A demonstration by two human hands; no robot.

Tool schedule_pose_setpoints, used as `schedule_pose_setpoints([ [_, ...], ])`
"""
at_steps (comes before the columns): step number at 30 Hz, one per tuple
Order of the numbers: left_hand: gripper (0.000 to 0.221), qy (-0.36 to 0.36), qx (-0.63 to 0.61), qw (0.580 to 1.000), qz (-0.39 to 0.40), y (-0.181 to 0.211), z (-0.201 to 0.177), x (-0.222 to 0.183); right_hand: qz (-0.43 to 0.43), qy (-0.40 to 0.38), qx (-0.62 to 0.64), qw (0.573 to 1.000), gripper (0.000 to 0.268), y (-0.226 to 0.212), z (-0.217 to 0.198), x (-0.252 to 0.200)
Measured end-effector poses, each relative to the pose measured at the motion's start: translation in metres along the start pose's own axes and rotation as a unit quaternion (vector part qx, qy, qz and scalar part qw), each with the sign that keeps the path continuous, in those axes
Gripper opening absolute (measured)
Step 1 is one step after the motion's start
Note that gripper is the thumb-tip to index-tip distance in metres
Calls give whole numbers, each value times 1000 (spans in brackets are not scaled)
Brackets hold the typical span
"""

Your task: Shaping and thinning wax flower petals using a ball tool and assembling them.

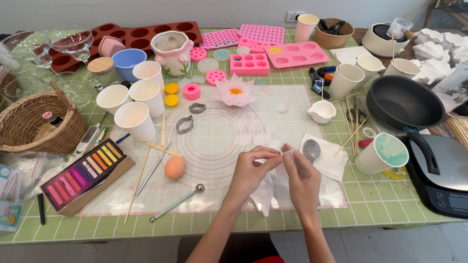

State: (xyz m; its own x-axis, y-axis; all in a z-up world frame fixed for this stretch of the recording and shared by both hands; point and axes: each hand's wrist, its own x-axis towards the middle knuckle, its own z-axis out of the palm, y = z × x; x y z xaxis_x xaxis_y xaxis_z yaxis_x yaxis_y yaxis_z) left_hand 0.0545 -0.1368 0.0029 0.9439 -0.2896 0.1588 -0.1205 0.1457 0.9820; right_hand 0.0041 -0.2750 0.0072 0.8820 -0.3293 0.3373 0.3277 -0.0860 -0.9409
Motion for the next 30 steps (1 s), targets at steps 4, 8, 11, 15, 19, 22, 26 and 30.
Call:
schedule_pose_setpoints([
  [4,19,14,37,999,6,8,9,-11,84,-3,36,996,34,-10,2,2],
  [8,17,65,125,989,36,13,19,-27,107,10,60,992,34,-14,7,1],
  [11,16,98,150,983,48,10,25,-33,115,9,59,992,34,-10,7,0],
  [15,17,122,133,983,19,16,27,-34,132,-15,64,989,38,-3,3,2],
  [19,20,106,57,992,-27,5,24,-31,180,-41,288,940,45,-6,4,3],
  [22,23,100,15,994,-32,0,25,-26,175,-78,372,908,62,0,8,-2],
  [26,22,110,106,988,-19,3,26,-17,172,-56,211,961,46,27,7,0],
  [30,21,106,247,963,-3,12,17,2,171,-45,173,969,43,37,2,16],
])
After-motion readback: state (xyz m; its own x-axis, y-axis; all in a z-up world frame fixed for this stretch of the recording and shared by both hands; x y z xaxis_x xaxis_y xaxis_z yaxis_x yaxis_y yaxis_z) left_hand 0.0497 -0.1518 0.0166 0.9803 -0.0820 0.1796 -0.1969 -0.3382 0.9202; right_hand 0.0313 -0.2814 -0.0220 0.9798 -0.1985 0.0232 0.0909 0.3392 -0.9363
